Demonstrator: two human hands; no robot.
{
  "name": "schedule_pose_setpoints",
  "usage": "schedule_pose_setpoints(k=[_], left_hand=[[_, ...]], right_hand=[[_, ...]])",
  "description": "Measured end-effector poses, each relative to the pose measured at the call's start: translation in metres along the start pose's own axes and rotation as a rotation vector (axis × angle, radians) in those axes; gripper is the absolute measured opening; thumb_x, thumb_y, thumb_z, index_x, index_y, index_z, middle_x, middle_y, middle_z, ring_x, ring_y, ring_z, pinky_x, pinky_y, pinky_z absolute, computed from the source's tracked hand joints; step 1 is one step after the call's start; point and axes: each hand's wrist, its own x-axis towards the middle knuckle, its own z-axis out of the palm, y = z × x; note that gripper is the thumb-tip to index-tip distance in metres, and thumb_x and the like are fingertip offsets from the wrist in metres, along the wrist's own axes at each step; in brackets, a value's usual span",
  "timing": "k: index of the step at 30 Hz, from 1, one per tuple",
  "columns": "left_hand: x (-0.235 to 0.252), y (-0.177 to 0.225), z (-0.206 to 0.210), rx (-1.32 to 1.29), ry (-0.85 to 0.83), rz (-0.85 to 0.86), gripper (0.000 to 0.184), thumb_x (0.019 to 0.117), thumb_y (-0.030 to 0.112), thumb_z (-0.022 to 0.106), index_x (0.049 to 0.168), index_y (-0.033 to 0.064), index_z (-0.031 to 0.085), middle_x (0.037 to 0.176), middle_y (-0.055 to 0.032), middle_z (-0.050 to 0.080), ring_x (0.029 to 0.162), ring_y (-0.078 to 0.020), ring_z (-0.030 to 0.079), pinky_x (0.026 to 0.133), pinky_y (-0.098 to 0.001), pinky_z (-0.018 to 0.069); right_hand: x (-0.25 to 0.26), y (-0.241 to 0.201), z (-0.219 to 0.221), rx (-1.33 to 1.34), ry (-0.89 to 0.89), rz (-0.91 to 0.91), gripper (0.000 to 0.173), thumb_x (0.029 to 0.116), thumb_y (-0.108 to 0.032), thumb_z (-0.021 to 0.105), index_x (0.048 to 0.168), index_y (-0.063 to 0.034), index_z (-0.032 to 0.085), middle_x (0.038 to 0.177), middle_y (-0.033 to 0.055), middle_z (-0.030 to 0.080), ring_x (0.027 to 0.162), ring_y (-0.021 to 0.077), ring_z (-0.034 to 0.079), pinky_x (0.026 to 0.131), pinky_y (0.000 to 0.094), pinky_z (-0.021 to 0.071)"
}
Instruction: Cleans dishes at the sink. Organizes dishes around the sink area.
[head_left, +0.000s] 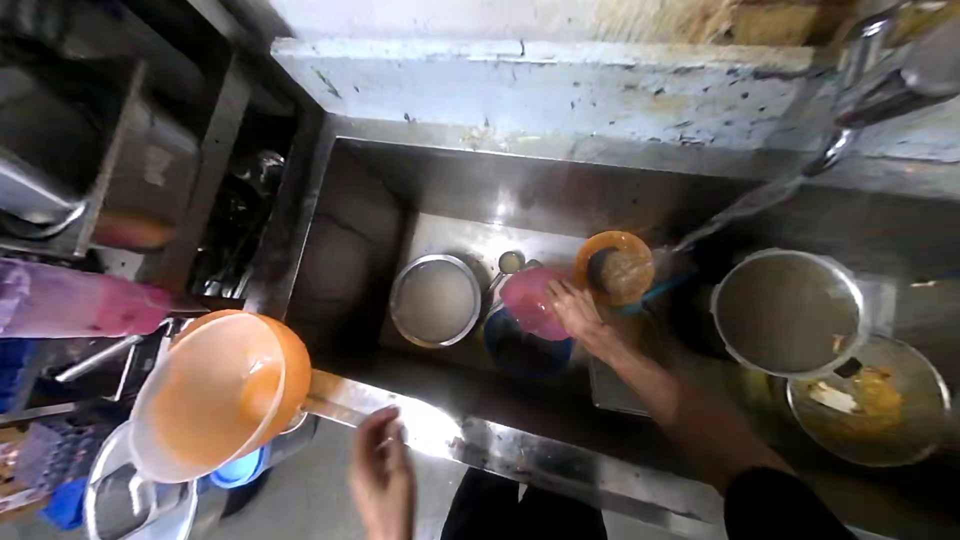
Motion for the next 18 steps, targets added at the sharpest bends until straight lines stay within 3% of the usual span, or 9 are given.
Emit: schedule_pose_setpoints(k=[2,5,7,10,12,14,15,16,18], left_hand=[[0.005,0.030,0.063,-0.153,-0.308,-0.109,0.029,0.1035,0.013,0.053,0.126,-0.0035,0.061,0.120,-0.0130,0.068,0.106,-0.0182,0.068,0.089,-0.0362,0.0593],[0.026,0.067,0.151,-0.523,-0.663,-0.396,0.044,0.1104,0.034,0.044,0.142,0.0039,0.053,0.133,-0.0099,0.064,0.117,-0.0194,0.065,0.100,-0.0388,0.0551],[0.040,0.092,0.201,-0.764,-0.698,-0.540,0.057,0.1087,0.049,0.040,0.148,0.0080,0.044,0.135,-0.0062,0.061,0.116,-0.0148,0.063,0.101,-0.0340,0.0525],[0.050,0.120,0.257,-0.910,-0.563,-0.692,0.042,0.1077,0.037,0.050,0.135,0.0043,0.052,0.111,-0.0084,0.066,0.095,-0.0154,0.065,0.087,-0.0343,0.0559],[0.040,0.132,0.271,-0.803,-0.631,-0.682,0.035,0.1046,0.033,0.057,0.127,0.0069,0.057,0.101,-0.0051,0.065,0.082,-0.0123,0.062,0.076,-0.0309,0.0550],[0.032,0.153,0.278,-0.679,-0.762,-0.614,0.037,0.1045,0.035,0.057,0.132,0.0098,0.056,0.109,-0.0041,0.068,0.089,-0.0112,0.064,0.079,-0.0290,0.0551],[0.028,0.164,0.289,-0.606,-0.810,-0.553,0.038,0.1050,0.034,0.057,0.133,0.0090,0.056,0.111,-0.0052,0.068,0.090,-0.0117,0.063,0.079,-0.0292,0.0540],[0.025,0.176,0.301,-0.534,-0.879,-0.477,0.040,0.1058,0.030,0.056,0.137,0.0061,0.054,0.120,-0.0096,0.066,0.100,-0.0162,0.064,0.086,-0.0340,0.0542],[0.021,0.199,0.331,-0.363,-1.003,-0.217,0.037,0.1068,0.020,0.054,0.136,-0.0029,0.053,0.124,-0.0187,0.063,0.107,-0.0238,0.064,0.093,-0.0412,0.0548]], right_hand=[[-0.004,0.007,0.001,0.012,0.174,-0.165,0.009,0.0909,0.004,0.066,0.099,0.0029,0.070,0.102,0.0214,0.068,0.094,0.0410,0.070,0.069,0.0534,0.0586],[-0.031,0.007,-0.061,-0.050,0.214,-0.159,0.012,0.0946,-0.006,0.068,0.106,-0.0018,0.071,0.109,0.0178,0.069,0.102,0.0380,0.068,0.080,0.0524,0.0571],[-0.053,0.013,-0.076,-0.090,0.390,-0.173,0.007,0.0912,-0.011,0.070,0.097,-0.0079,0.073,0.101,0.0124,0.070,0.093,0.0330,0.068,0.073,0.0472,0.0577],[-0.089,0.020,-0.087,-0.087,0.518,-0.053,0.006,0.0918,-0.015,0.069,0.094,-0.0119,0.075,0.098,0.0084,0.071,0.088,0.0277,0.068,0.066,0.0408,0.0566],[-0.114,0.025,-0.095,-0.035,0.485,0.148,0.011,0.0925,-0.021,0.069,0.095,-0.0107,0.074,0.107,0.0106,0.070,0.095,0.0299,0.069,0.065,0.0427,0.0589],[-0.129,0.028,-0.104,0.046,0.411,0.419,0.035,0.0895,-0.023,0.076,0.120,-0.0075,0.071,0.134,0.0158,0.063,0.113,0.0362,0.066,0.073,0.0492,0.0603],[-0.130,0.031,-0.108,0.092,0.359,0.559,0.054,0.0880,-0.020,0.077,0.137,-0.0051,0.061,0.145,0.0203,0.055,0.117,0.0414,0.064,0.075,0.0545,0.0598],[-0.127,0.036,-0.111,0.143,0.304,0.693,0.068,0.0891,-0.016,0.075,0.150,-0.0039,0.047,0.149,0.0242,0.050,0.120,0.0455,0.062,0.080,0.0591,0.0585],[-0.114,0.052,-0.118,0.308,0.214,0.914,0.077,0.0992,-0.012,0.062,0.163,-0.0052,0.020,0.148,0.0296,0.049,0.114,0.0494,0.064,0.086,0.0632,0.0557]])
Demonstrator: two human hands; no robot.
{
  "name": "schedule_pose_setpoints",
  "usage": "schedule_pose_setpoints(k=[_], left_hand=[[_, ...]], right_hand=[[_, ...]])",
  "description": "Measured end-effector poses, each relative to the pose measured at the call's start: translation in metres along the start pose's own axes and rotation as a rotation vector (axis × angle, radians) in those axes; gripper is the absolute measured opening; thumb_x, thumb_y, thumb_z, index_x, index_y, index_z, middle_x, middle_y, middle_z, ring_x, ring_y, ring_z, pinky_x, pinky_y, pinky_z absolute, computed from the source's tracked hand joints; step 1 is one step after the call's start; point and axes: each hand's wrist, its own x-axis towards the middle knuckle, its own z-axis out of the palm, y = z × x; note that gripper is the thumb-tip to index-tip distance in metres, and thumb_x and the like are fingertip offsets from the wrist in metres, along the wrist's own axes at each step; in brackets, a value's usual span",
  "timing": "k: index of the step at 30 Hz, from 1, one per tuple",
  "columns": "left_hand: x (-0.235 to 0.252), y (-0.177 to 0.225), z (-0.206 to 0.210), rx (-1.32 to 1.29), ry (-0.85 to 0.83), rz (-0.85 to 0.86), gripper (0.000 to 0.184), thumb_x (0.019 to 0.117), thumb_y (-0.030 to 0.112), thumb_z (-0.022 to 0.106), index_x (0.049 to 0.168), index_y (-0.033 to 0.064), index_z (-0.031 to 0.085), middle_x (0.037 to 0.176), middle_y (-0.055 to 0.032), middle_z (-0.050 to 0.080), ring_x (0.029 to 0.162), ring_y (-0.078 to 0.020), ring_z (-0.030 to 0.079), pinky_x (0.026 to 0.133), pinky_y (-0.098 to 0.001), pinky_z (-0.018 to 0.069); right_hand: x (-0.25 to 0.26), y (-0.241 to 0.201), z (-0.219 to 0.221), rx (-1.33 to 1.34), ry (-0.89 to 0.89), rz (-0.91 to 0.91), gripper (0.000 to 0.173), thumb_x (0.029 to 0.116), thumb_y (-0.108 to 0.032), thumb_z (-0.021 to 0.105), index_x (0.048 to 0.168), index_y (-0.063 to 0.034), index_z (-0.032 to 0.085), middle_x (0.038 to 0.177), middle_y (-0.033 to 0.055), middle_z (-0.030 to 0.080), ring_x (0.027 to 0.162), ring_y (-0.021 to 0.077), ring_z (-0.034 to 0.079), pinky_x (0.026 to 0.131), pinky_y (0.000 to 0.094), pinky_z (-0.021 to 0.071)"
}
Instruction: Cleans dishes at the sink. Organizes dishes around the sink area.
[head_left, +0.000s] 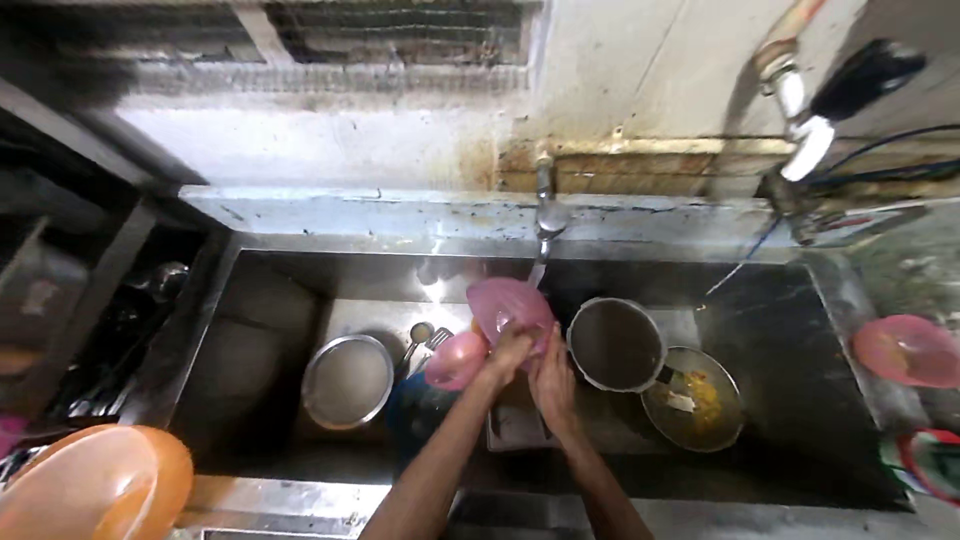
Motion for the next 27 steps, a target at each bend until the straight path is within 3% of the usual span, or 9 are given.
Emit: schedule_pose_setpoints(k=[3,5,7,9,14,19,24,26,27], left_hand=[[0.007,0.009,0.014,0.445,0.040,0.237,0.040,0.1058,0.019,0.056,0.143,0.0058,0.055,0.136,-0.0181,0.062,0.123,-0.0305,0.062,0.104,-0.0504,0.0508],[-0.011,-0.009,-0.002,0.754,0.331,0.321,0.051,0.1025,0.026,0.061,0.150,0.0125,0.048,0.151,-0.0165,0.051,0.134,-0.0366,0.054,0.108,-0.0574,0.0464],[-0.006,-0.030,-0.032,0.875,0.558,0.209,0.066,0.0991,0.036,0.064,0.154,0.0068,0.042,0.157,-0.0240,0.040,0.139,-0.0439,0.047,0.110,-0.0622,0.0421],[0.008,-0.038,-0.063,0.744,0.563,0.050,0.071,0.0979,0.036,0.067,0.154,0.0033,0.039,0.149,-0.0284,0.048,0.132,-0.0465,0.053,0.106,-0.0639,0.0446],[0.076,-0.006,-0.072,0.043,0.402,-0.097,0.038,0.1089,0.017,0.046,0.142,-0.0017,0.049,0.128,-0.0255,0.063,0.106,-0.0370,0.067,0.089,-0.0528,0.0556],[0.109,-0.010,-0.013,0.447,0.237,0.011,0.039,0.1025,0.015,0.057,0.136,-0.0046,0.055,0.123,-0.0290,0.064,0.111,-0.0424,0.066,0.096,-0.0601,0.0531],[0.108,-0.049,-0.048,0.298,0.325,-0.093,0.053,0.1117,0.041,0.037,0.132,-0.0026,0.059,0.114,-0.0243,0.071,0.099,-0.0395,0.071,0.088,-0.0584,0.0575],[0.123,-0.048,-0.040,0.313,0.380,-0.063,0.044,0.1096,0.031,0.047,0.133,-0.0044,0.058,0.119,-0.0252,0.069,0.109,-0.0394,0.068,0.095,-0.0580,0.0545],[0.124,-0.038,-0.029,0.355,0.341,-0.043,0.042,0.1068,0.022,0.052,0.138,-0.0054,0.054,0.130,-0.0275,0.063,0.121,-0.0407,0.062,0.104,-0.0581,0.0483]], right_hand=[[0.035,0.010,-0.008,0.342,-0.185,0.292,0.072,0.1036,-0.017,0.056,0.164,-0.0131,0.017,0.134,0.0317,0.058,0.104,0.0469,0.068,0.085,0.0633,0.0567],[0.047,0.021,-0.013,0.590,-0.288,0.464,0.053,0.1077,-0.017,0.050,0.156,-0.0067,0.031,0.125,0.0298,0.062,0.093,0.0377,0.072,0.079,0.0520,0.0613],[0.038,0.031,-0.027,0.789,-0.323,0.561,0.059,0.1101,-0.015,0.045,0.162,-0.0114,0.017,0.133,0.0313,0.056,0.092,0.0369,0.073,0.076,0.0486,0.0634],[0.024,0.027,-0.037,0.863,-0.329,0.552,0.061,0.1097,-0.011,0.045,0.162,-0.0097,0.013,0.136,0.0318,0.053,0.093,0.0364,0.073,0.075,0.0466,0.0641],[0.051,0.015,-0.049,0.903,-0.231,0.372,0.070,0.1052,-0.010,0.055,0.164,-0.0161,0.016,0.135,0.0293,0.057,0.093,0.0369,0.074,0.080,0.0506,0.0641],[0.039,0.061,-0.089,0.657,-0.059,0.285,0.080,0.1026,-0.011,0.060,0.165,-0.0140,0.010,0.134,0.0264,0.059,0.091,0.0319,0.073,0.081,0.0479,0.0627],[0.024,0.015,-0.085,0.209,-0.116,0.126,0.086,0.0979,-0.031,0.067,0.164,-0.0082,0.017,0.111,0.0217,0.072,0.096,0.0337,0.072,0.090,0.0519,0.0573],[0.042,0.002,-0.098,0.033,-0.037,0.096,0.082,0.1003,-0.035,0.063,0.165,-0.0144,0.018,0.109,0.0237,0.071,0.094,0.0412,0.071,0.083,0.0603,0.0556],[0.052,0.004,-0.106,-0.049,0.057,0.022,0.081,0.0996,-0.037,0.064,0.164,-0.0129,0.022,0.123,0.0251,0.067,0.105,0.0431,0.069,0.085,0.0624,0.0546]])
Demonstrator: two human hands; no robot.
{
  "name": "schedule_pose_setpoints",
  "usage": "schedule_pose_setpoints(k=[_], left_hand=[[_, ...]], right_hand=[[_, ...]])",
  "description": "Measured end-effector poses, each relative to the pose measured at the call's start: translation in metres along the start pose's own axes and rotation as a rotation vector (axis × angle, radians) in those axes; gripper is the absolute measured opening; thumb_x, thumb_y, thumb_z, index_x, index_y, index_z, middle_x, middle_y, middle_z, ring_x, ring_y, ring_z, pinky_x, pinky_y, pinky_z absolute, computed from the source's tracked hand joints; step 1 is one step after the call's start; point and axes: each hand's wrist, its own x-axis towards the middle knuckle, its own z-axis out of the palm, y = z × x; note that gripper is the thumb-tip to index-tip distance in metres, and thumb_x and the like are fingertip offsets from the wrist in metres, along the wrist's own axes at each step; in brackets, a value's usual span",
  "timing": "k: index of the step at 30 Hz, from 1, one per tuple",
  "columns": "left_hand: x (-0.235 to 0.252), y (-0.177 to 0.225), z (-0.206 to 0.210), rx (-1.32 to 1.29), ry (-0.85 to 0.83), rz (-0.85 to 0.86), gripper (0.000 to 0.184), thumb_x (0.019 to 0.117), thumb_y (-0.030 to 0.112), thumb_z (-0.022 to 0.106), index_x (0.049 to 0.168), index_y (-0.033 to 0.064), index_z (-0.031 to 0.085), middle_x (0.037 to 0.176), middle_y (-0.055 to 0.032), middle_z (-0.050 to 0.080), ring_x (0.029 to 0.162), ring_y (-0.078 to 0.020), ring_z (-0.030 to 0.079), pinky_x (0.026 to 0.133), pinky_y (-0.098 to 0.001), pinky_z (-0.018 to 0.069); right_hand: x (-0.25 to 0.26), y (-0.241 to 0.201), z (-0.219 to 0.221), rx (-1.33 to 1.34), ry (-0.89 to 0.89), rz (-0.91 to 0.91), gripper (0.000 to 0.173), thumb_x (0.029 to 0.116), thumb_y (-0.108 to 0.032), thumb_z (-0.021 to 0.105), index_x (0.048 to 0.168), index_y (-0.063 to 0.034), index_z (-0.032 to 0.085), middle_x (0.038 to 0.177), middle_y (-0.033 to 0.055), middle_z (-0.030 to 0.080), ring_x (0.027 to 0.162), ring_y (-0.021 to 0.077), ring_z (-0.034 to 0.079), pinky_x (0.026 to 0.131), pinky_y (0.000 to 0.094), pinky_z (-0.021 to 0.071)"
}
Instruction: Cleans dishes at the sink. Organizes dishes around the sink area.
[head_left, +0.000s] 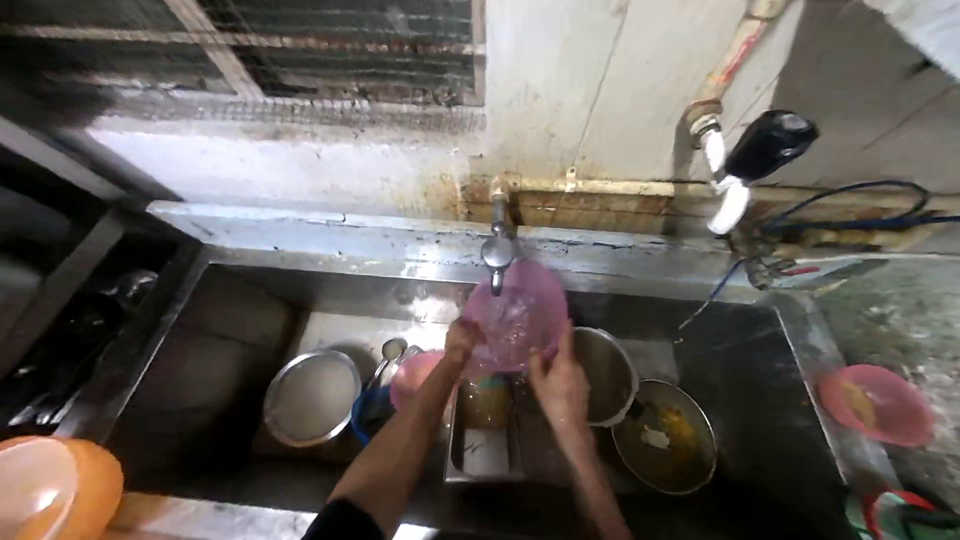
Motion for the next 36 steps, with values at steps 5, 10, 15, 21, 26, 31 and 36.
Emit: schedule_pose_setpoints(k=[5,10,15,21,26,31,36], left_hand=[[-0.032,0.052,0.003,0.092,-0.341,0.031,0.044,0.1067,0.019,0.051,0.144,-0.0030,0.046,0.132,-0.0287,0.058,0.116,-0.0379,0.062,0.099,-0.0548,0.0515],[-0.061,0.066,-0.038,0.123,-0.109,0.084,0.052,0.1079,0.048,0.043,0.140,0.0104,0.059,0.123,-0.0231,0.068,0.108,-0.0395,0.068,0.093,-0.0628,0.0531],[-0.107,0.037,0.029,0.534,0.231,0.653,0.049,0.1069,0.035,0.048,0.152,0.0154,0.050,0.163,-0.0203,0.034,0.154,-0.0402,0.024,0.125,-0.0622,0.0151],[-0.101,-0.021,-0.003,0.276,-0.011,0.646,0.046,0.1097,0.037,0.042,0.151,0.0180,0.053,0.159,-0.0066,0.045,0.148,-0.0249,0.040,0.124,-0.0502,0.0290],[-0.103,-0.124,-0.084,0.337,-0.287,0.031,0.042,0.1028,0.030,0.058,0.134,0.0026,0.064,0.130,-0.0247,0.065,0.123,-0.0427,0.060,0.106,-0.0638,0.0431],[-0.170,-0.153,-0.168,0.006,-0.022,-0.072,0.047,0.1083,0.040,0.045,0.141,0.0087,0.058,0.131,-0.0199,0.066,0.124,-0.0361,0.062,0.107,-0.0572,0.0469],[-0.306,-0.133,-0.267,-0.707,0.054,-0.185,0.064,0.1070,0.056,0.040,0.155,0.0125,0.040,0.138,-0.0181,0.060,0.116,-0.0306,0.066,0.091,-0.0506,0.0594]], right_hand=[[0.020,0.059,-0.013,-0.301,-0.121,-0.712,0.066,0.0839,-0.054,0.078,0.127,-0.0056,0.070,0.150,0.0289,0.049,0.148,0.0499,0.032,0.123,0.0668,0.0193],[0.027,0.033,0.030,0.215,-0.475,-0.409,0.026,0.1049,-0.023,0.059,0.117,-0.0020,0.069,0.098,0.0167,0.072,0.093,0.0295,0.071,0.087,0.0516,0.0576],[0.041,-0.008,0.062,1.295,-0.382,0.326,0.034,0.1102,-0.039,0.041,0.135,-0.0212,0.055,0.115,-0.0036,0.069,0.100,0.0067,0.066,0.083,0.0285,0.0571],[-0.017,0.047,0.036,1.396,-0.271,0.275,0.039,0.1124,-0.035,0.027,0.134,-0.0132,0.050,0.112,-0.0025,0.068,0.097,0.0059,0.067,0.082,0.0280,0.0588],[-0.098,0.047,-0.021,1.334,0.131,0.303,0.042,0.1127,-0.034,0.031,0.143,-0.0061,0.041,0.122,0.0063,0.058,0.107,0.0102,0.060,0.091,0.0328,0.0544],[-0.103,0.035,0.013,0.787,-0.267,-0.062,0.040,0.1117,-0.023,0.035,0.138,0.0056,0.045,0.111,0.0107,0.063,0.096,0.0118,0.065,0.084,0.0328,0.0577],[-0.215,-0.156,0.086,0.080,-0.572,-0.998,0.020,0.0988,-0.012,0.062,0.109,-0.0013,0.076,0.093,0.0131,0.077,0.085,0.0274,0.076,0.077,0.0491,0.0622]])
